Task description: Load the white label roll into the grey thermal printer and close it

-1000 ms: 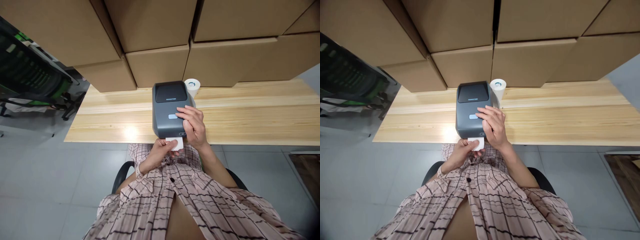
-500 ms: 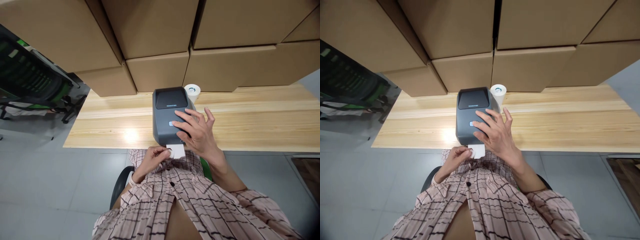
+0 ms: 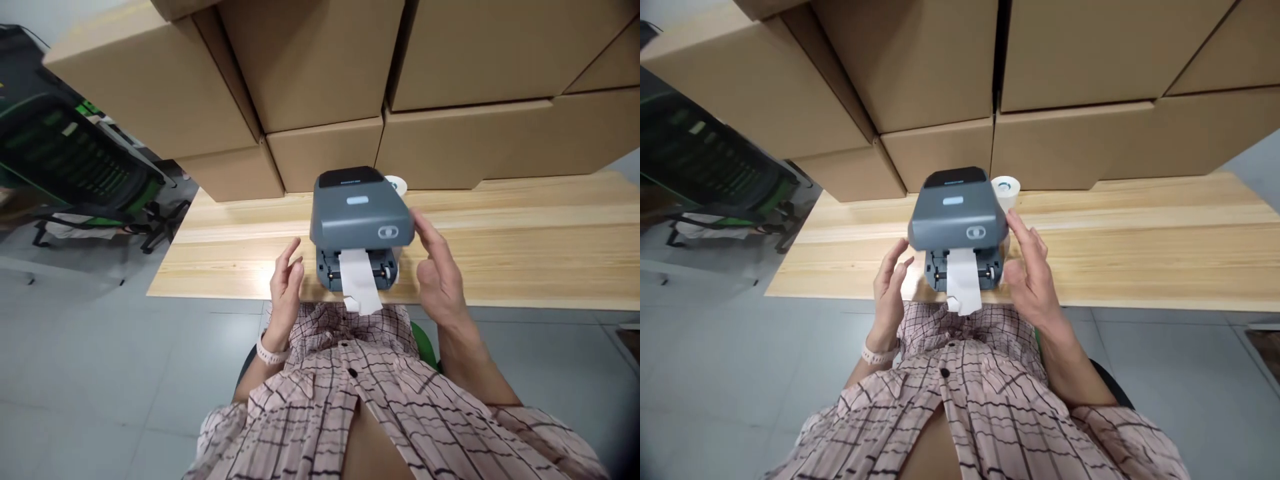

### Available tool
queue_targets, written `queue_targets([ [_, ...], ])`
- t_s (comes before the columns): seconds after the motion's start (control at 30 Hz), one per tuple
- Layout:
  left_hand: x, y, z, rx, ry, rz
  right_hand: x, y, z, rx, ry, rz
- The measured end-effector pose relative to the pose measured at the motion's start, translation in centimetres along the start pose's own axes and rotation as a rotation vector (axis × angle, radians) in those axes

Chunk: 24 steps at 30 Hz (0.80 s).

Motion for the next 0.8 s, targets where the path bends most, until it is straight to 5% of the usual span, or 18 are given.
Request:
queue_targets([
  [0.2, 4.5, -3.2, -6.7, -0.16, -0.125, -0.025, 1.3, -0.4, -5.6, -0.134, -0.038, 0.044],
  [0.33, 7.3, -4.7, -8.0, -0.285, -0.257, 0.075, 1.7, -1.1, -10.6, -0.171, 0.01, 0.16],
  [0.63, 7.2, -3.8, -7.2, -0.23, -0.251, 0.011, 3.7, 2.2, -18.6, -0.138, -0.028, 0.269],
  [0.8, 7.3, -3.7, -7.3, -0.22, -0.242, -0.009, 4.7, 2.5, -19.7, -0.07, -0.07, 0.342],
])
Point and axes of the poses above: each hand's wrist, its own z-axis away from the middle knuckle, its own x-axis out of the palm, y = z × x, the point moved 6 cm from there along -z, towards the middle knuckle, and after that the axes turned 9 degrees about y, right-handed, at the moved point
